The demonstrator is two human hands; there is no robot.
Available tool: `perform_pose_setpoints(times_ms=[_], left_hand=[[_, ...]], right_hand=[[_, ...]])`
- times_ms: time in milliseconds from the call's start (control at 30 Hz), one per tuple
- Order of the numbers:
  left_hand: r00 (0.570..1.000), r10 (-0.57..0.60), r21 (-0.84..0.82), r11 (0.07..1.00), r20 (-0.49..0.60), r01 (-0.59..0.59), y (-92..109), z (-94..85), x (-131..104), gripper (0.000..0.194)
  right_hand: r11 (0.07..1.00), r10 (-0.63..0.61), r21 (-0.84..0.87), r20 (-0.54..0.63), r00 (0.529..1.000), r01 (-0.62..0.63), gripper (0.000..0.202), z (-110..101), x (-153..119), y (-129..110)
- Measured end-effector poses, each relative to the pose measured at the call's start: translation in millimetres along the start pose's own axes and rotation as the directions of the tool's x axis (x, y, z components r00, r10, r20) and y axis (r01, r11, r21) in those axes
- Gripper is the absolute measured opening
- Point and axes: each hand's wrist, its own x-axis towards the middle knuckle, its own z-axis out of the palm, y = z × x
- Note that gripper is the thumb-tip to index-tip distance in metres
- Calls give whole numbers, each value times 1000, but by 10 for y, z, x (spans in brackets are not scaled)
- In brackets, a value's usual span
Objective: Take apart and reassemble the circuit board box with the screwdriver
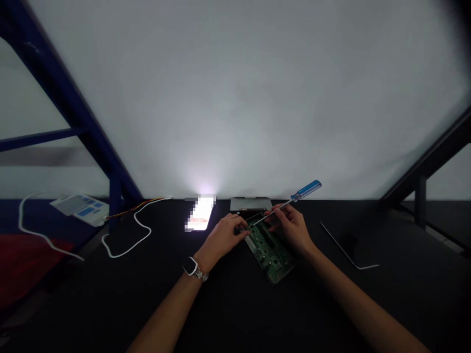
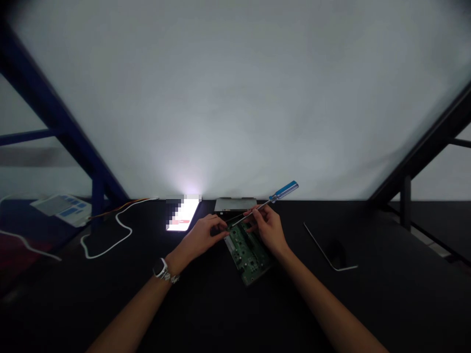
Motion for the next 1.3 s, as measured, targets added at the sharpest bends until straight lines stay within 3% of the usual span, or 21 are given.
perform_pose_setpoints(times_ms=[467,733,933,1300], left_hand=[[1000,10,-8,1000,-20,-11,36,1,-12,9],[993,-45,-138,990,-109,30,-77,-18,14,15],[990,-87,-219,974,-111,61,-41,-23,5,17],[958,-185,-425,902,-218,77,30,144,39,20]], right_hand=[[997,10,80,-32,999,-8,36,64,-65,1],[985,4,171,-120,993,17,32,48,-54,79],[968,86,246,-157,984,-45,34,35,-54,77],[957,125,279,-161,979,-77,34,80,-69,59]])
